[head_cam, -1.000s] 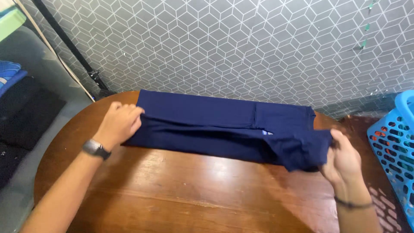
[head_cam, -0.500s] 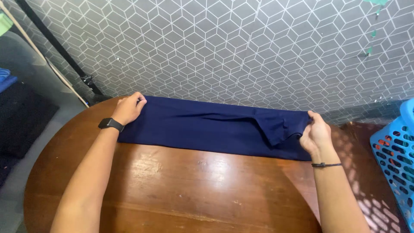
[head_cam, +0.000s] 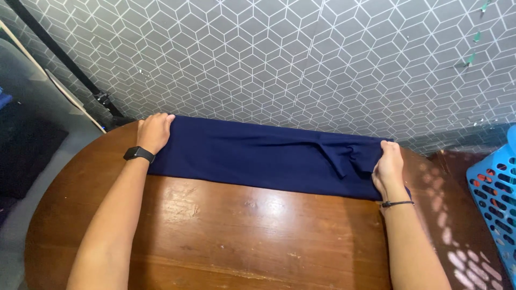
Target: Folding a navy blue t-shirt on a wooden table and placing it in a storage bin.
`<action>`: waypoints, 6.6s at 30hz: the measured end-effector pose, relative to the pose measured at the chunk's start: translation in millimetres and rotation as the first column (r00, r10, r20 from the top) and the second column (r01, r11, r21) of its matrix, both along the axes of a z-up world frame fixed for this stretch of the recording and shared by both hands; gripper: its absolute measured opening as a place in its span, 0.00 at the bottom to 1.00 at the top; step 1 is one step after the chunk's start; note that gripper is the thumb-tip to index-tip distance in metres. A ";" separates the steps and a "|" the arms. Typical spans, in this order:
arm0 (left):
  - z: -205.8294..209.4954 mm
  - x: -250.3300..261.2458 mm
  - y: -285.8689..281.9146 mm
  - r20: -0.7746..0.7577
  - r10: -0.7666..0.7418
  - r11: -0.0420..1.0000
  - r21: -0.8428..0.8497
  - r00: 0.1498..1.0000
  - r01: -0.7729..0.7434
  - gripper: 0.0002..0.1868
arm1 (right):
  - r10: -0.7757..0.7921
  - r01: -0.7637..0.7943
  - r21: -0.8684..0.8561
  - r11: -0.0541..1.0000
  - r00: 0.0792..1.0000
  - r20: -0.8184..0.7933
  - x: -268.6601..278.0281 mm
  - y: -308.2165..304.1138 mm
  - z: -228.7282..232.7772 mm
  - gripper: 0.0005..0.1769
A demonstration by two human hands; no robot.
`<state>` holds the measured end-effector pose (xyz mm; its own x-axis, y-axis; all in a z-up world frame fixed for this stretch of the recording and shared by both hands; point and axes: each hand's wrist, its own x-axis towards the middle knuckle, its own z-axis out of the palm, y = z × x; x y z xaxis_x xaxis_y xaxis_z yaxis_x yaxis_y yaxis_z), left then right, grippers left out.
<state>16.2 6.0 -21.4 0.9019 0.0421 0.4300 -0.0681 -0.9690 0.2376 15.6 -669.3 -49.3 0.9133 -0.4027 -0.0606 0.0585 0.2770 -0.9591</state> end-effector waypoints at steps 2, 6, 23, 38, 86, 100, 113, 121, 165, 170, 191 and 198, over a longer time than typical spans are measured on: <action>-3.1 1.0 -1.3 -0.019 0.033 0.999 -0.005 0.999 -0.034 0.21 | -0.002 0.003 0.013 1.000 1.000 -0.022 -1.2 0.0 0.7 0.08; 6.5 -6.4 -21.6 0.128 0.091 0.994 0.043 0.988 -0.097 0.17 | 0.010 -0.011 -0.016 1.000 0.995 -0.101 -9.3 14.9 24.9 0.06; 40.2 -67.9 -133.6 -0.114 -0.494 0.863 0.056 0.862 0.502 0.39 | 0.180 0.129 -0.923 0.361 0.962 0.205 -43.1 43.5 37.6 0.27; 27.1 -73.9 -137.3 -0.131 -0.337 0.880 0.309 0.933 0.361 0.38 | 0.217 0.274 -0.959 -0.079 0.943 0.251 -62.0 68.5 56.8 0.32; 34.5 -78.9 -299.1 0.068 -0.631 0.773 0.141 0.773 0.619 0.14 | 0.310 0.159 -0.985 0.064 0.935 0.171 -86.3 53.7 56.0 0.27; 33.0 -68.4 -281.1 0.164 -0.604 0.797 0.127 0.780 0.590 0.17 | -0.052 0.318 -0.830 0.459 0.942 0.332 -67.1 47.9 60.0 0.08; 54.7 -91.1 -413.6 0.257 -0.791 0.610 0.248 0.556 0.753 0.14 | 0.320 -0.146 -0.689 0.710 0.938 0.131 -79.1 50.3 98.9 0.08; 48.1 -83.5 -416.8 0.141 -0.696 0.709 0.288 0.704 0.643 0.17 | 0.428 -0.342 -0.508 0.791 0.902 0.060 -74.8 33.2 106.5 0.09; 1.3 -69.0 -365.6 -0.020 -0.597 0.795 0.117 0.802 0.595 0.42 | 0.149 -0.084 -0.982 -0.168 0.983 -0.110 -86.2 91.7 48.3 0.38; 2.6 -69.2 -364.1 -0.024 -0.590 0.802 0.106 0.807 0.588 0.44 | 0.008 -0.047 -0.961 -0.272 0.999 -0.051 -91.7 96.1 58.7 0.40; 12.6 -73.8 -318.1 0.037 -0.575 0.809 0.169 0.817 0.562 0.46 | 0.104 -0.112 -0.963 -0.243 0.985 -0.140 -90.8 90.3 55.1 0.37; 25.9 -84.2 -260.8 -0.048 -0.402 0.841 0.377 0.914 0.389 0.42 | 0.365 0.147 -0.973 -0.180 0.928 0.073 -95.6 129.2 73.6 0.29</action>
<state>-68.0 -254.8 4.4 0.7931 -0.4833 0.3707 -0.4657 -0.8734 -0.1423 -80.1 -540.1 24.3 0.8091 0.3508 0.4715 0.4232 -0.9044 -0.0533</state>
